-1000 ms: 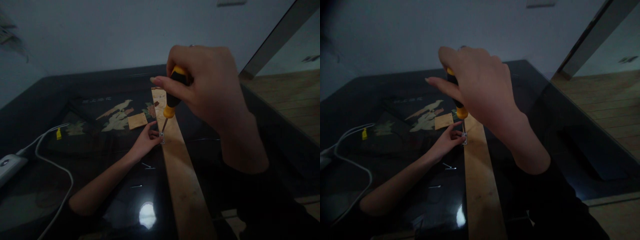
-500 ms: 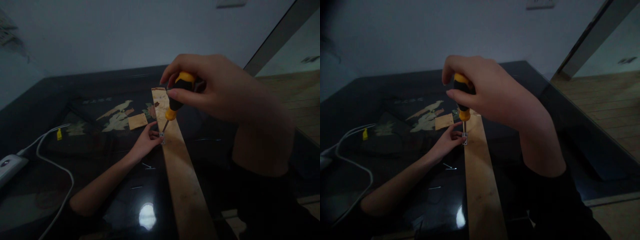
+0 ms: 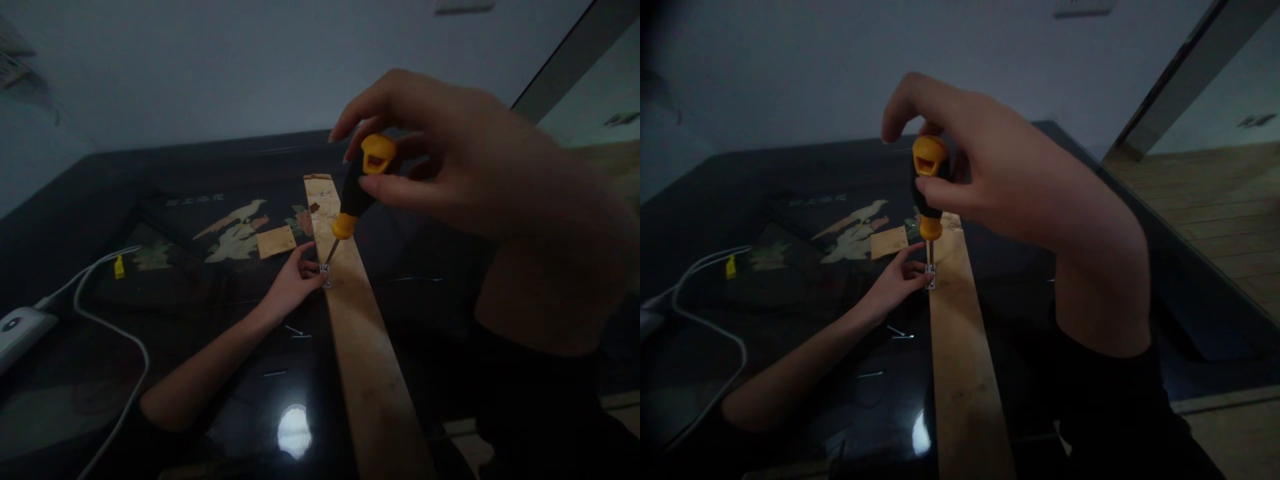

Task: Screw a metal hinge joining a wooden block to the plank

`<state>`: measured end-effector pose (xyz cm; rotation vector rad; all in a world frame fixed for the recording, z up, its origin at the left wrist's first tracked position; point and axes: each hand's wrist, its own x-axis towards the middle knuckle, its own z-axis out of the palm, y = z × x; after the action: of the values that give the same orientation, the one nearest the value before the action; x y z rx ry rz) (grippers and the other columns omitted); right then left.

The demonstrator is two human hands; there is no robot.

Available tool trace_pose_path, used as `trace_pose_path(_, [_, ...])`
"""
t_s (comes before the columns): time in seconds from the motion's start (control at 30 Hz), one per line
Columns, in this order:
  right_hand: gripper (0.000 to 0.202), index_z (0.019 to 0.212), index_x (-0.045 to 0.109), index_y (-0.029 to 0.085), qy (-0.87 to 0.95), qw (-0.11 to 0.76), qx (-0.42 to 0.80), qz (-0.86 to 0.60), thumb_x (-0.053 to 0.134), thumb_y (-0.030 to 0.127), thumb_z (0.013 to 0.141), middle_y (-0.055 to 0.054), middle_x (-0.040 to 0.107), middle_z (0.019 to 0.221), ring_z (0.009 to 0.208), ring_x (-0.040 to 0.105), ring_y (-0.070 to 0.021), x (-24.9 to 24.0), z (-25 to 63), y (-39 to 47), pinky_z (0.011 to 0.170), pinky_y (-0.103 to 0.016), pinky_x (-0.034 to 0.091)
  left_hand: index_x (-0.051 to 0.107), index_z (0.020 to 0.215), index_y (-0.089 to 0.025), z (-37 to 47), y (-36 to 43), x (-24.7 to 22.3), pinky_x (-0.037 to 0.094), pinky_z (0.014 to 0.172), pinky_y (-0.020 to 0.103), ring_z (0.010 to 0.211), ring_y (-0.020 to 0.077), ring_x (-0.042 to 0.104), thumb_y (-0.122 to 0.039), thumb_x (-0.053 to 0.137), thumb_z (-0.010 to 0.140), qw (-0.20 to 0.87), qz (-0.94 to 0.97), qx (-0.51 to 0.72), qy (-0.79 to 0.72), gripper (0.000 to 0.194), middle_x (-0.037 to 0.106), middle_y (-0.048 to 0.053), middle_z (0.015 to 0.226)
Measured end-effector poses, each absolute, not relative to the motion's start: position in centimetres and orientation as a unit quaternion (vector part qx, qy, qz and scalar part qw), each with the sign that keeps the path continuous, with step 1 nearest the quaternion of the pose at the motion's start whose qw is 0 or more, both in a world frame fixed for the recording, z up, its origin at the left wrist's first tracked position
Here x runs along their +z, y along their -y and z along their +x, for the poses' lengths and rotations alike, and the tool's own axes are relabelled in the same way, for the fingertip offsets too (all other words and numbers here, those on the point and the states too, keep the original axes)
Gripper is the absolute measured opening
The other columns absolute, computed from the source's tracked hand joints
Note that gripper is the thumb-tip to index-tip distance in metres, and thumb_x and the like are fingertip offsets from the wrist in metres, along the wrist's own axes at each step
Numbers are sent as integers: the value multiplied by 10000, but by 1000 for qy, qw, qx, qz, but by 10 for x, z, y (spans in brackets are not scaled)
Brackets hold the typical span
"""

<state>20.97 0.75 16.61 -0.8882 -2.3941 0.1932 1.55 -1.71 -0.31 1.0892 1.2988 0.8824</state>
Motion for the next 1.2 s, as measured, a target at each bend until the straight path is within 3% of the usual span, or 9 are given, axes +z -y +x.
trace_pose_path(0.17, [157, 928, 635, 215, 888, 296, 41, -350, 598, 337, 836, -6, 657, 896, 818, 624, -179, 166, 206, -7, 790, -345, 472, 354, 1360, -166, 16, 16, -4, 489, 696, 262, 685, 106, 605, -89, 696, 703, 571, 460, 383, -562, 745, 618, 28, 899])
trace_pose_path(0.27, [322, 861, 651, 191, 848, 293, -63, -438, 540, 493, 844, -54, 637, 786, 771, 602, -224, 160, 193, -7, 748, -391, 440, 375, 1345, -192, 16, 16, -5, 490, 688, 261, 667, 88, 596, -99, 713, 689, 559, 467, 387, -566, 744, 596, 39, 973])
trace_pose_path(0.4, [439, 963, 641, 210, 820, 276, -110, -490, 454, 591, 852, -35, 631, 813, 799, 597, -238, 157, 188, -6, 711, -376, 427, 384, 1337, -203, 16, 16, -6, 491, 681, 264, 659, 81, 592, -109, 707, 694, 557, 473, 388, -562, 726, 580, 39, 987])
trace_pose_path(0.47, [402, 1037, 612, 210, 846, 277, -64, -452, 509, 547, 844, -10, 632, 875, 814, 595, -201, 160, 193, -5, 706, -330, 430, 380, 1340, -198, 16, 16, -7, 494, 684, 262, 660, 79, 592, -104, 700, 699, 557, 474, 387, -561, 722, 573, 34, 985])
trace_pose_path(0.63, [248, 1062, 588, 245, 898, 271, 32, -345, 576, 192, 820, 84, 628, 1012, 862, 599, -93, 172, 210, -2, 785, -237, 429, 380, 1337, -188, 16, 15, -7, 496, 680, 256, 655, 77, 590, -80, 683, 705, 558, 474, 386, -562, 709, 576, 29, 971])
trace_pose_path(0.77, [154, 962, 636, 228, 879, 288, -8, -380, 594, 302, 833, 71, 638, 882, 741, 598, -98, 169, 204, -2, 760, -265, 419, 384, 1334, -187, 16, 15, -7, 496, 668, 246, 649, 73, 588, -84, 686, 702, 559, 475, 388, -557, 708, 570, 25, 966])
trace_pose_path(0.9, [344, 919, 660, 227, 825, 294, -105, -471, 498, 524, 858, -8, 641, 801, 731, 586, -178, 159, 192, -8, 668, -311, 376, 381, 1340, -182, 17, 16, -6, 500, 683, 243, 671, 73, 592, -86, 683, 709, 557, 479, 384, -560, 705, 559, 26, 978])
trace_pose_path(1.0, [391, 904, 666, 228, 812, 302, -91, -492, 505, 576, 831, -15, 656, 825, 761, 600, -198, 158, 192, -11, 654, -317, 380, 376, 1345, -183, 17, 17, -5, 504, 684, 252, 677, 80, 595, -91, 684, 713, 557, 476, 381, -563, 709, 559, 27, 975])
trace_pose_path(1.2, [227, 1048, 603, 232, 886, 284, 51, -363, 612, 255, 823, 78, 644, 1009, 848, 621, -85, 171, 211, -6, 745, -228, 441, 402, 1330, -181, 15, 17, -7, 503, 692, 275, 682, 94, 593, -100, 700, 694, 556, 479, 391, -556, 707, 574, 33, 958])
